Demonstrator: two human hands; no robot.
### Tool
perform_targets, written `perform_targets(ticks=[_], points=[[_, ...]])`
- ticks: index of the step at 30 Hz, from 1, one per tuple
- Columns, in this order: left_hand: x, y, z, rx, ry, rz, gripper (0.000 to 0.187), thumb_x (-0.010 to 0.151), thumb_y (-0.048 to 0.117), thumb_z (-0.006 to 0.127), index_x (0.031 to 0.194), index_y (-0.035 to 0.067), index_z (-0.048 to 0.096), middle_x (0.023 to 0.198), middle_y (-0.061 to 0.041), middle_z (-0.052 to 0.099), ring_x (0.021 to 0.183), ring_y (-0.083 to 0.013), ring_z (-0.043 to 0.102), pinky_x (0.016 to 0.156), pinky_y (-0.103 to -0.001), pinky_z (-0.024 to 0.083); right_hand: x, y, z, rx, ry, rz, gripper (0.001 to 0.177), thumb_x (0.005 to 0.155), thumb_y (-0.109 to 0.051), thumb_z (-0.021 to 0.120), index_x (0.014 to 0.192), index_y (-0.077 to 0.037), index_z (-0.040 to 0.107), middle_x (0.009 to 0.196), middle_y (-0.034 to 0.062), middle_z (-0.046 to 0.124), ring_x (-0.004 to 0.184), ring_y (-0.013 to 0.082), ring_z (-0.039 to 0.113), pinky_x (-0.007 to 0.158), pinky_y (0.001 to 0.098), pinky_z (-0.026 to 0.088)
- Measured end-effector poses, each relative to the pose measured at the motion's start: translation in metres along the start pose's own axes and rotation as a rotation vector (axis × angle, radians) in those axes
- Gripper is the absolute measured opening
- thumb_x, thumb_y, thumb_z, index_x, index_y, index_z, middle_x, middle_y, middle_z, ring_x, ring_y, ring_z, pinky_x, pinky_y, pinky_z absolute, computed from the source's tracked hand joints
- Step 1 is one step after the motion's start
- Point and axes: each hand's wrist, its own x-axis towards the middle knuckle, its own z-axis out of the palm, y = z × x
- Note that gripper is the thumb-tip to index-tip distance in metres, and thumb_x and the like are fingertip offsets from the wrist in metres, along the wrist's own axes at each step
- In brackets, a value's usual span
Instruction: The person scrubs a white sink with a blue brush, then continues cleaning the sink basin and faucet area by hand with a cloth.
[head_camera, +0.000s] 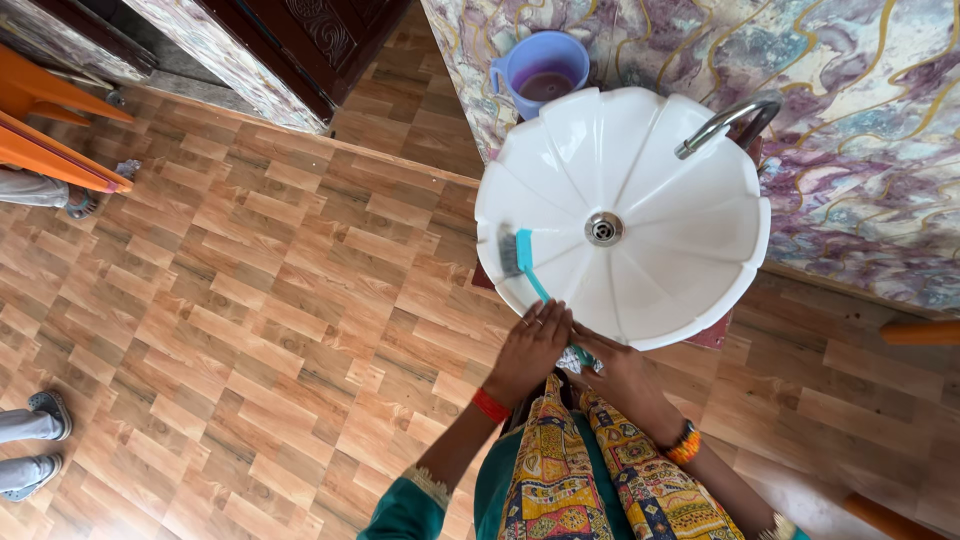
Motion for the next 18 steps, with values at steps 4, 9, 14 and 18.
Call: perform_targets(ticks=[4, 9, 14, 18], points=[[0.023, -0.044, 0.014, 0.048, 0.084, -0.005, 0.043, 0.102, 0.019, 0.056, 0.138, -0.003, 0.058, 0.145, -0.02, 0.059, 0.134, -0.0298, 0.058, 0.122, -0.045, 0.036, 0.044, -0.01, 0.008, 0.104, 0.117, -0.162, 0.054, 0.077, 0.001, 0.069, 0.13, -0.002, 0.064, 0.142, 0.015, 0.061, 0.095, 0.0342, 0.074, 0.087, 0.0379, 0.06], [0.049, -0.083, 0.011, 0.034, 0.094, 0.022, 0.047, 0.095, 0.012, 0.057, 0.141, -0.001, 0.057, 0.147, -0.015, 0.059, 0.137, -0.0245, 0.058, 0.124, -0.042, 0.036, 0.075, -0.023, 0.012, 0.052, 0.166, -0.073, 0.047, 0.077, 0.004, 0.066, 0.124, 0.002, 0.064, 0.142, 0.0166, 0.062, 0.087, 0.0373, 0.073, 0.079, 0.0392, 0.061], [0.019, -0.068, 0.014, -0.005, 0.003, 0.081, 0.045, 0.097, 0.014, 0.057, 0.139, 0.0, 0.058, 0.146, -0.015, 0.06, 0.136, -0.0243, 0.059, 0.125, -0.042, 0.035, 0.05, -0.025, 0.019, 0.034, 0.073, -0.074, 0.047, 0.073, 0.003, 0.071, 0.119, 0.004, 0.063, 0.14, 0.022, 0.06, 0.084, 0.0372, 0.073, 0.078, 0.0394, 0.06], [0.042, -0.088, 0.031, -0.074, 0.106, 0.082, 0.044, 0.103, 0.021, 0.056, 0.141, 0.001, 0.056, 0.148, -0.015, 0.057, 0.137, -0.0253, 0.056, 0.125, -0.043, 0.033, 0.075, -0.02, 0.028, -0.021, 0.194, -0.157, 0.052, 0.071, 0.007, 0.069, 0.122, 0.008, 0.06, 0.139, 0.0249, 0.06, 0.092, 0.0403, 0.071, 0.081, 0.0421, 0.059]])
